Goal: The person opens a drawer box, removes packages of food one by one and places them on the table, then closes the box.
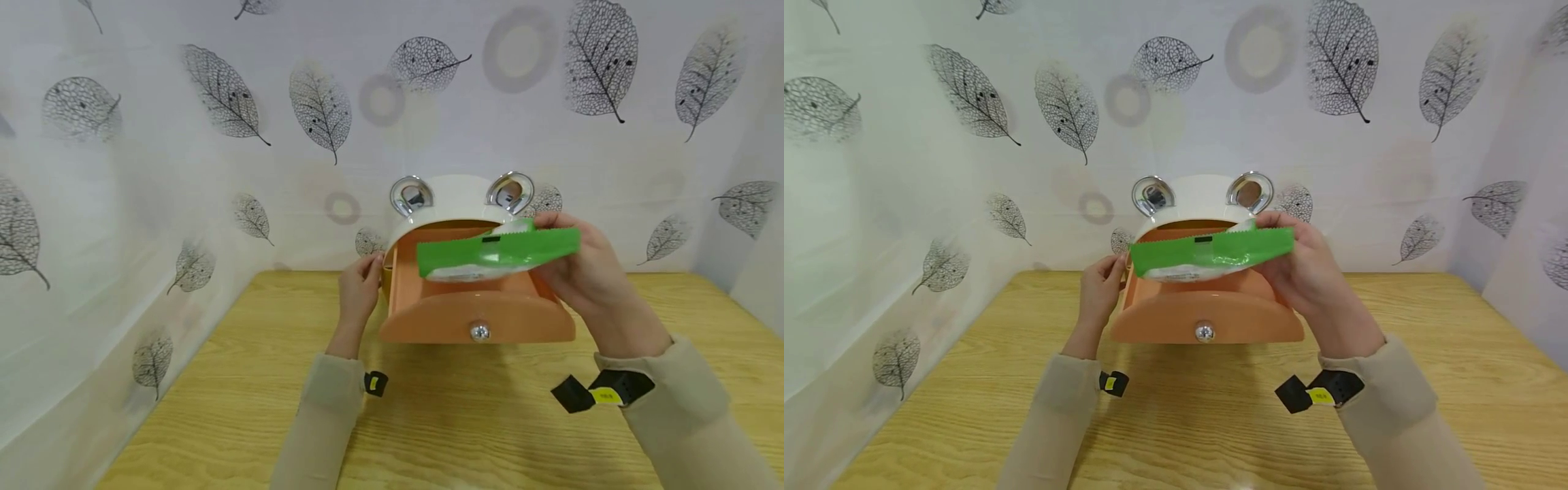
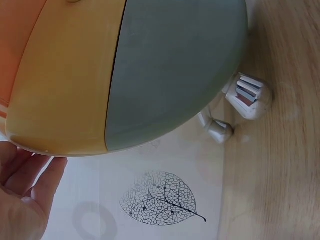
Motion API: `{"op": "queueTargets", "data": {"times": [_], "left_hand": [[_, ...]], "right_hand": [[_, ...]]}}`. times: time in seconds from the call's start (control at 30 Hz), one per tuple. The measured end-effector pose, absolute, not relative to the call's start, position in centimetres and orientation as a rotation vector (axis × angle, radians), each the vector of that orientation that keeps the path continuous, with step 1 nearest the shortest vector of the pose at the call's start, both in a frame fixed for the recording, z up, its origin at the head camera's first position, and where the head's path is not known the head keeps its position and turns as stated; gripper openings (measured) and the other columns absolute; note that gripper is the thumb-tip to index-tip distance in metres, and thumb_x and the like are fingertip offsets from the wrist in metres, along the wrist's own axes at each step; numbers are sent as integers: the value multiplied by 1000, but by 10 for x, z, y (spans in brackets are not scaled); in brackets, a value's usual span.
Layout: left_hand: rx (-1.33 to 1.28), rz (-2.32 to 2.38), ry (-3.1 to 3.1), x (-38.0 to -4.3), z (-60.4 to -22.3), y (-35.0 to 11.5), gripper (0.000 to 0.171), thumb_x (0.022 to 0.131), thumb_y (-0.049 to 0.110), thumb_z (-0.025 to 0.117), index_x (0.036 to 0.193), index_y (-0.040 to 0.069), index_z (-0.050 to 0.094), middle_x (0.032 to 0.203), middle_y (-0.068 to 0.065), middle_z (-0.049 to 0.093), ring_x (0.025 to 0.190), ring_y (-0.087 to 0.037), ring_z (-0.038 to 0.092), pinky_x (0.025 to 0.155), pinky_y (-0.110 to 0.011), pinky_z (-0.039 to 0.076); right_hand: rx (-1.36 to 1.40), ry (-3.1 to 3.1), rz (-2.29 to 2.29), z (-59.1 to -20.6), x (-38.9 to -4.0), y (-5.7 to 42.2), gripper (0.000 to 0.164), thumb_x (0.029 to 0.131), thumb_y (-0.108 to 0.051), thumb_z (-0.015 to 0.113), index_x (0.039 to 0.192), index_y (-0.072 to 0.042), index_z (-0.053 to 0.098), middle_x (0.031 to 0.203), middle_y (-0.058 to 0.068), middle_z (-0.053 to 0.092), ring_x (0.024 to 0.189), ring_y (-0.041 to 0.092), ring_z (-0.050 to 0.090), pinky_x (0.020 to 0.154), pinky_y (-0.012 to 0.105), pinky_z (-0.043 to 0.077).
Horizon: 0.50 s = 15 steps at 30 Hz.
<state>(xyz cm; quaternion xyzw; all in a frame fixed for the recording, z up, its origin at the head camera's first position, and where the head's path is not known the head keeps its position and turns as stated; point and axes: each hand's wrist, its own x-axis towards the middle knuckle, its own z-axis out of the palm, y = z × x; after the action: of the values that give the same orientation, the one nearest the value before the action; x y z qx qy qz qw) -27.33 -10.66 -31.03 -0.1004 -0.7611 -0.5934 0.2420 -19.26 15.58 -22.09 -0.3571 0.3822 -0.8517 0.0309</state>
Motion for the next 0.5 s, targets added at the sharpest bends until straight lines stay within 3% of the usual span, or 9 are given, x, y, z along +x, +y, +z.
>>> {"op": "queueTargets", "data": {"times": [0.13, 0.27, 0.5], "left_hand": [[-271, -1615, -2085, -273, -311, -106, 24, 90, 14, 52, 104, -2, 64, 95, -15, 64, 77, -25, 60, 62, -31, 54], [-280, -1622, -2076, -274, -311, -105, 24, 90, 13, 52, 103, -3, 64, 95, -16, 64, 80, -29, 60, 64, -36, 54], [-284, -1628, -2078, -273, -310, -102, 23, 90, 13, 52, 103, -2, 64, 90, -16, 64, 76, -25, 60, 62, -27, 54]], "right_hand": [[-1152, 1026, -2657, -222, -187, 157, 30, 95, 3, 23, 91, 10, 52, 87, 18, 52, 76, 22, 59, 70, 25, 52], [-1222, 850, -2681, -223, -183, 158, 29, 95, 4, 23, 91, 12, 51, 90, 21, 52, 80, 26, 58, 74, 30, 51], [-1331, 649, -2811, -228, -177, 166, 25, 93, 6, 29, 87, 15, 52, 94, 26, 54, 86, 33, 56, 79, 36, 47]]}}
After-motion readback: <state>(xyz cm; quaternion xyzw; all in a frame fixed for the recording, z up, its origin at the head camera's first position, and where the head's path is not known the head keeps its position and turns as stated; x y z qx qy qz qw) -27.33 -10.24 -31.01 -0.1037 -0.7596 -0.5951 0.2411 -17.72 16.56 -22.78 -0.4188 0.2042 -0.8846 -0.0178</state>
